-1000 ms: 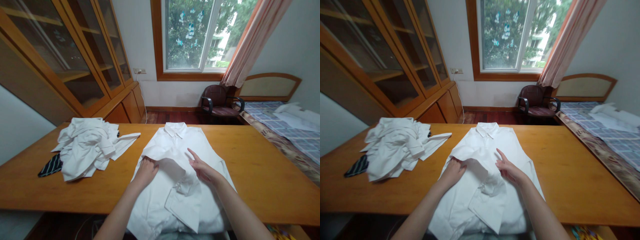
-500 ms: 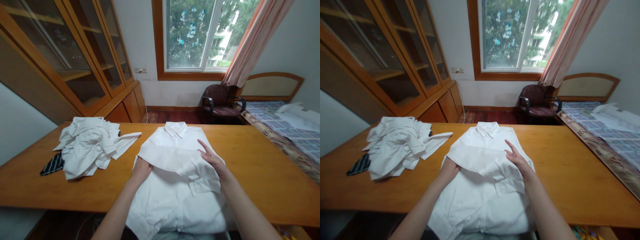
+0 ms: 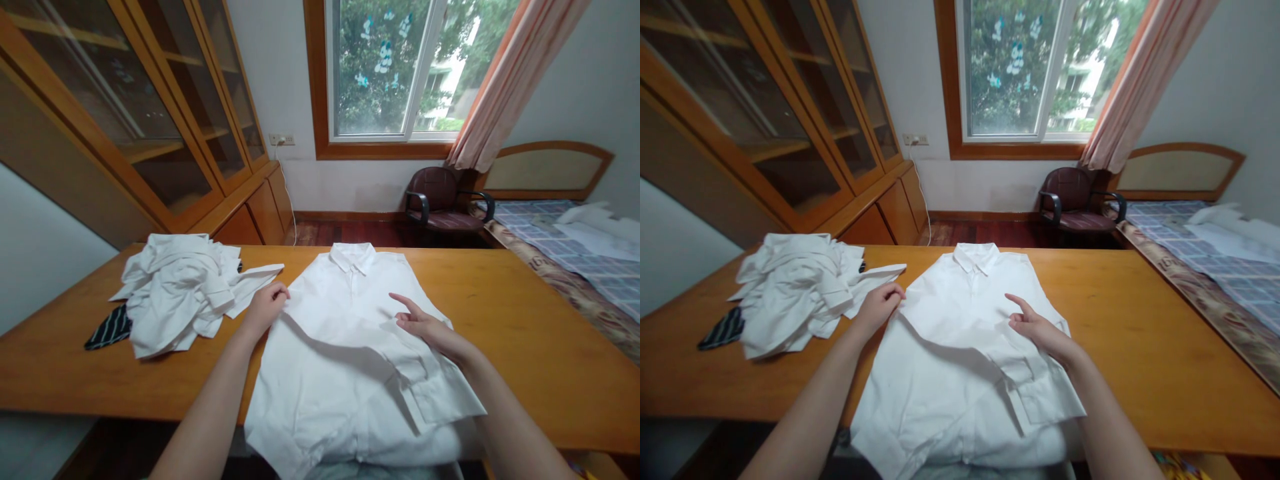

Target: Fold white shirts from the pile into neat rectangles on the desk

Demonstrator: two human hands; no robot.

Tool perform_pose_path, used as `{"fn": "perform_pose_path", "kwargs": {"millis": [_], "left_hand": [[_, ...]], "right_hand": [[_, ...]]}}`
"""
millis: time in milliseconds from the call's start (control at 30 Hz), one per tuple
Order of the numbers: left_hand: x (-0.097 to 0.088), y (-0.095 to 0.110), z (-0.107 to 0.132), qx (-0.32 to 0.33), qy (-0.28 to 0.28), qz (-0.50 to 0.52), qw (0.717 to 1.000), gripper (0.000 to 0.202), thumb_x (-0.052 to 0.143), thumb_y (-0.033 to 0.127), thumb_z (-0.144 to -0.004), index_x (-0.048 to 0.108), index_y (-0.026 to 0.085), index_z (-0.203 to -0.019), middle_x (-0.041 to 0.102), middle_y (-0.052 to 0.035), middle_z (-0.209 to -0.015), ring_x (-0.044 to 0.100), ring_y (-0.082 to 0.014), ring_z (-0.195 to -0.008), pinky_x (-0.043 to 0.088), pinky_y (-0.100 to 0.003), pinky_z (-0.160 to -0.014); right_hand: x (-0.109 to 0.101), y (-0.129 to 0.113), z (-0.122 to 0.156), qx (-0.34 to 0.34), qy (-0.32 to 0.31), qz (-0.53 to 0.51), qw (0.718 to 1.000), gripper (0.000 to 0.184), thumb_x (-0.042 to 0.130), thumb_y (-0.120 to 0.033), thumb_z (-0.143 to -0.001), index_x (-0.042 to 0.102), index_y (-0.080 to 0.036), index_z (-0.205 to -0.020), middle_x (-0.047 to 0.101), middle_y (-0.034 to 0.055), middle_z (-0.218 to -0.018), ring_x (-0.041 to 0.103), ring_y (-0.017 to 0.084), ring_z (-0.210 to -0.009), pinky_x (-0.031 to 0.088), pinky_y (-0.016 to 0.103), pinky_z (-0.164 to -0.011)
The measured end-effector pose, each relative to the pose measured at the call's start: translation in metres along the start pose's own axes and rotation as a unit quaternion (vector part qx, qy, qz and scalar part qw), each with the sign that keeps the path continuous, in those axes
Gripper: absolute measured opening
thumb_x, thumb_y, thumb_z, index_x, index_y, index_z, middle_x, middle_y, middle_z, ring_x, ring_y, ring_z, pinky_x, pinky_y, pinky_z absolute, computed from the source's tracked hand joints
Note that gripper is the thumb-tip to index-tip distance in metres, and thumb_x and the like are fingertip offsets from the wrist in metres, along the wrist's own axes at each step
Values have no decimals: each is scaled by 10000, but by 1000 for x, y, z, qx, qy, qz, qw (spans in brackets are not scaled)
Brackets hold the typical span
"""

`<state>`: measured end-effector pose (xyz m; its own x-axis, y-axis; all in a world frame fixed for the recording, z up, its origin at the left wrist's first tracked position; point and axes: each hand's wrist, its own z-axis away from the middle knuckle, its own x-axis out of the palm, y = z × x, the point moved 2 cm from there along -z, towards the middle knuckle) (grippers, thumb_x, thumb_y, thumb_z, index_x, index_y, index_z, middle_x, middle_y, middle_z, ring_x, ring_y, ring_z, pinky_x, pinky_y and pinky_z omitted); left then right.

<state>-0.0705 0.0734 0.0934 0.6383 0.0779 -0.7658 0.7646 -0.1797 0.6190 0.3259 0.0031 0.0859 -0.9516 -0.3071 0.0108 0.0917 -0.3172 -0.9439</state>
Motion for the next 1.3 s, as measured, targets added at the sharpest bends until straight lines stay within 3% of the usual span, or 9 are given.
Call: {"fn": "perform_pose_path", "kwargs": {"millis": [133,233,433,533,667,867,1067,1167,1300], "left_hand": [[21,4,-43,17,-5,-102,995,254,529,274,-875,688,182,-1050,675,-81,-1097,611,-235,-1004,465,-333,-930],[41,5,-67,4,-21,-163,986,337,608,355,-876,683,184,-1157,667,-112,-1162,577,-286,-1105,433,-378,-993],[60,3,-96,-41,-32,-165,985,121,625,271,-850,722,199,-846,721,-86,-988,628,-244,-959,455,-314,-855],[56,-4,-107,-79,-9,-154,985,127,601,269,-859,693,195,-813,721,-74,-947,636,-219,-899,451,-283,-764],[46,-23,-114,-136,34,-136,981,151,545,259,-882,663,184,-826,726,-73,-938,640,-205,-876,443,-266,-733],[40,-46,-103,-163,78,-111,977,149,534,245,-867,649,181,-798,710,-88,-875,639,-229,-861,466,-299,-766],[37,-28,-75,-80,126,-84,985,195,477,215,-907,641,170,-1002,640,-117,-1108,617,-223,-1018,478,-323,-949],[40,-8,-50,28,88,-60,994,207,470,229,-929,650,185,-1022,651,-88,-1090,616,-217,-1027,488,-326,-963],[53,12,-19,150,-23,-76,986,276,472,300,-974,662,197,-1146,685,-71,-1175,584,-234,-1154,434,-380,-1075]], "right_hand": [[6,-1,0,23,-25,8,999,836,738,-494,-769,389,-287,-1500,590,7,-935,583,165,-817,442,286,-757],[8,2,5,50,-53,13,997,790,702,-535,-817,387,-309,-1506,622,18,-960,597,187,-855,453,309,-782],[11,16,12,54,-76,33,995,880,785,-405,-755,374,-289,-1525,527,-55,-743,481,126,-655,364,246,-633],[16,11,19,55,-69,36,995,835,773,-399,-740,431,-300,-1495,492,-55,-724,448,124,-628,332,242,-598],[16,-6,24,2,-25,54,998,717,735,-473,-763,521,-308,-1426,531,-19,-784,524,187,-753,418,297,-715],[3,14,9,65,16,65,996,649,708,-454,-791,501,-307,-1388,619,10,-939,613,203,-853,485,336,-816],[-10,32,10,99,-6,97,990,703,760,-494,-788,493,-292,-1406,669,71,-1140,631,249,-1054,486,378,-930],[-10,32,15,98,-38,68,992,804,787,-473,-752,447,-275,-1453,655,85,-1226,618,258,-1120,466,397,-994],[-2,32,18,108,-94,11,990,955,790,-451,-735,317,-264,-1544,629,96,-1320,609,264,-1179,425,417,-1070]]}}
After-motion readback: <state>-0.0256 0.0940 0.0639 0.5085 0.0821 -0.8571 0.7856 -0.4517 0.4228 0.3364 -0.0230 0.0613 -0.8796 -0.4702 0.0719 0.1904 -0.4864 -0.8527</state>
